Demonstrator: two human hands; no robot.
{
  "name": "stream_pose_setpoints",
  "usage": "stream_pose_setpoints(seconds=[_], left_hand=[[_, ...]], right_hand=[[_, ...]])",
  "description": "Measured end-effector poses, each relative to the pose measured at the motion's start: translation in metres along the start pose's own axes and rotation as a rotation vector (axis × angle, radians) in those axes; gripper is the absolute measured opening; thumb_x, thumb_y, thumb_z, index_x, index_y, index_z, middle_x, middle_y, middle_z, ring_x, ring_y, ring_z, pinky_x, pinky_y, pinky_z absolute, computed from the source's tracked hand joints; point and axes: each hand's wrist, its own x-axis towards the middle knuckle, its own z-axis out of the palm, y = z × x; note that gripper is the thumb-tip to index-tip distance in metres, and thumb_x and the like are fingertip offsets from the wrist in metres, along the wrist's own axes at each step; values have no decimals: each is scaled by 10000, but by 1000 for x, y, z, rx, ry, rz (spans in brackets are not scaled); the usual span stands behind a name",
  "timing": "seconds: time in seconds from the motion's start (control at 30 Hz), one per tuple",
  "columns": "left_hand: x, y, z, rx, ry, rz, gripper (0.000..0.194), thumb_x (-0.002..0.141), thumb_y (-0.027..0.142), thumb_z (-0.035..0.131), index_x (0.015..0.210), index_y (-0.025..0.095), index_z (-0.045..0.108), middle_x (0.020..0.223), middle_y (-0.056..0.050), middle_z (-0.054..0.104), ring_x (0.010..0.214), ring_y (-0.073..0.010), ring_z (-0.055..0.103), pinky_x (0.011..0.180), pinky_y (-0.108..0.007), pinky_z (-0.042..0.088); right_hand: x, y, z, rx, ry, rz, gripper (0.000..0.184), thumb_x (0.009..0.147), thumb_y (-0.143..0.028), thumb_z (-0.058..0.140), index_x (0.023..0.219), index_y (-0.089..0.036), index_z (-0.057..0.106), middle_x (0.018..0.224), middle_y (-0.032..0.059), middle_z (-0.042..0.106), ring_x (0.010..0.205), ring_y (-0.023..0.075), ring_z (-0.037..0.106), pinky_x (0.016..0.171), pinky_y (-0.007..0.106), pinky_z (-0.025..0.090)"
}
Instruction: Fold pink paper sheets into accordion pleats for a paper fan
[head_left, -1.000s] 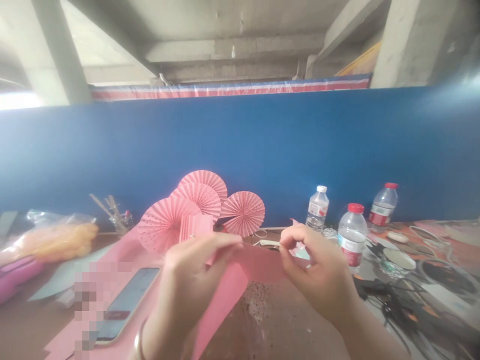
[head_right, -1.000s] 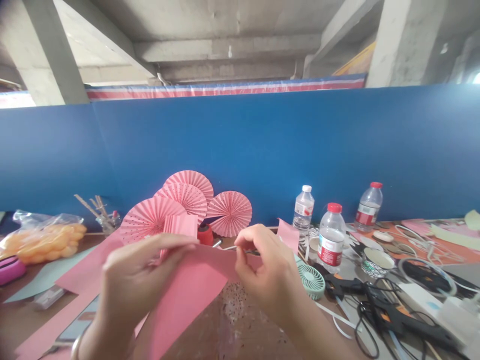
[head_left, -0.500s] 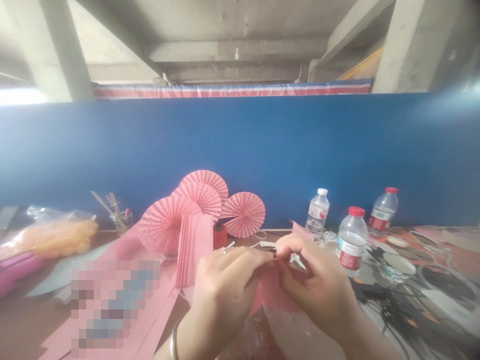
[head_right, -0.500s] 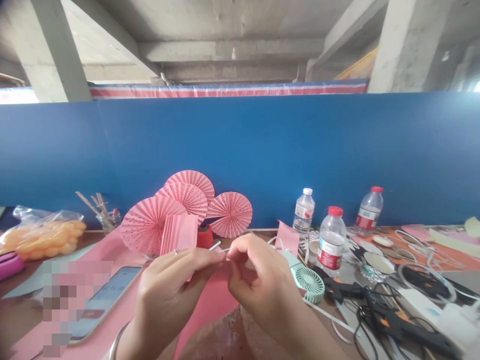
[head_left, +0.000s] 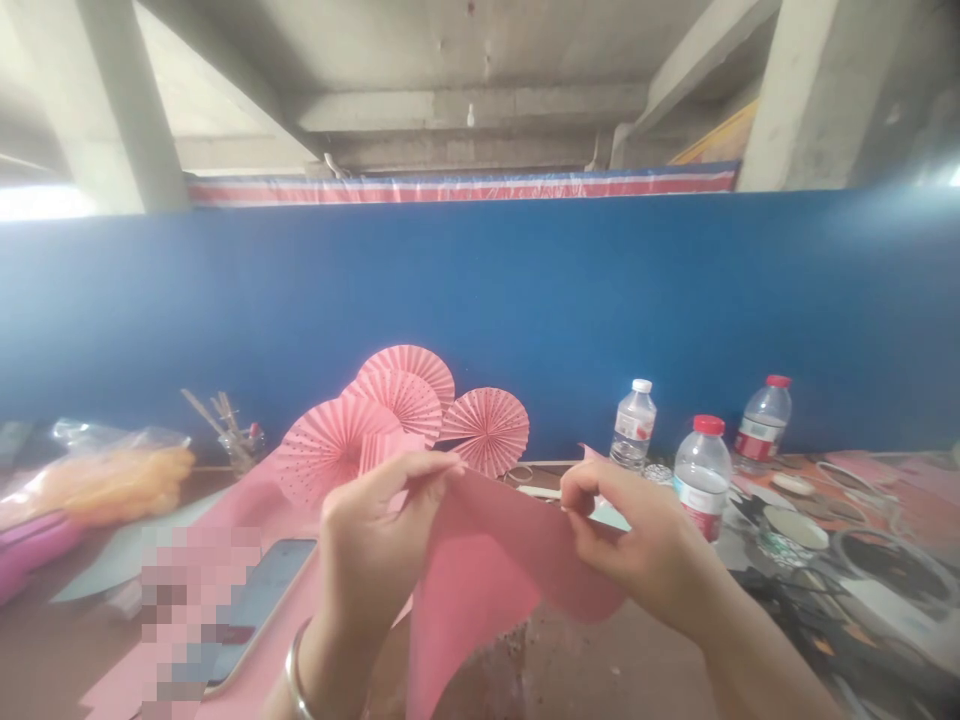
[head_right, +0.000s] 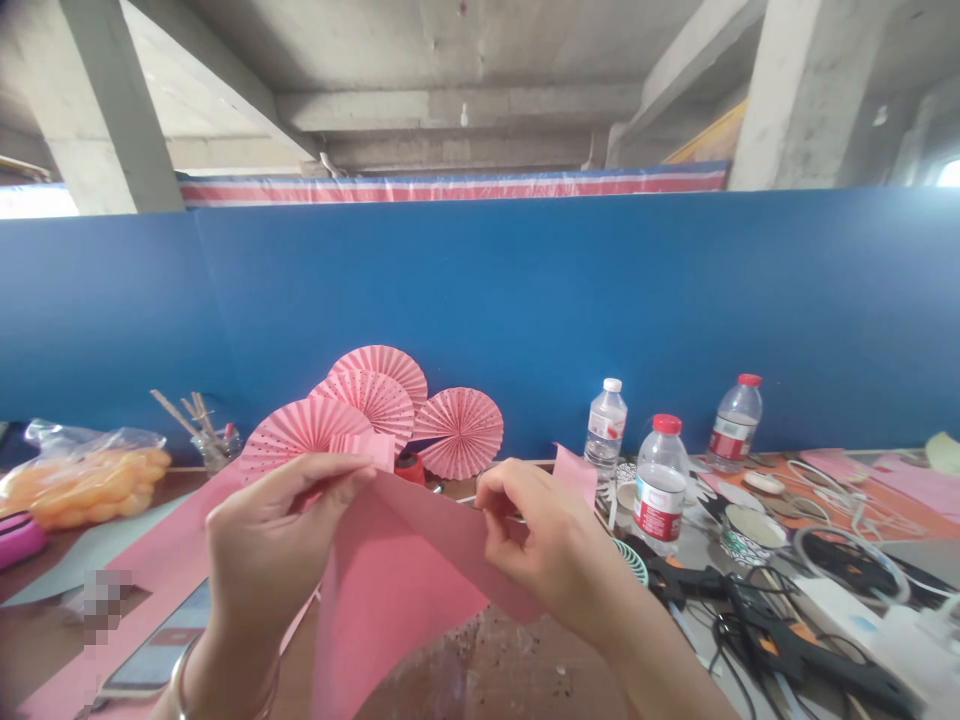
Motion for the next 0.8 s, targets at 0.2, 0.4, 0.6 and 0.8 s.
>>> stream_pose_setpoints(seconds=[0.2,0.4,0.6,0.8], left_hand=[[12,-14,-9,66,163,-68,58,650,182,676,699,212,680,647,37,668,606,-123,616,619,-226,521],[20,-35,-22,137,219,-93,79,685,238,665,762,223,673,701,36,664,669,-128,608,670,-243,489],[13,-35,-10,146,174,36,86,716,193,626,791,211,664,706,26,661,649,-127,603,640,-247,491],[-3,-17,12,-16,5,256,143,738,99,581,792,223,627,703,32,647,618,-98,587,580,-219,471]], right_hand=[[3,9,-12,-75,-23,86,119,726,-114,425,732,-224,472,654,-50,546,590,96,515,716,281,457],[4,31,-26,-132,120,208,83,710,-160,455,720,-215,516,678,-18,587,626,134,558,581,244,439],[3,16,-15,-195,338,110,126,796,-234,458,875,-208,552,866,43,623,784,181,586,641,275,456],[6,3,20,-257,248,-121,201,853,-198,436,992,-211,581,895,42,650,861,188,572,781,349,405]])
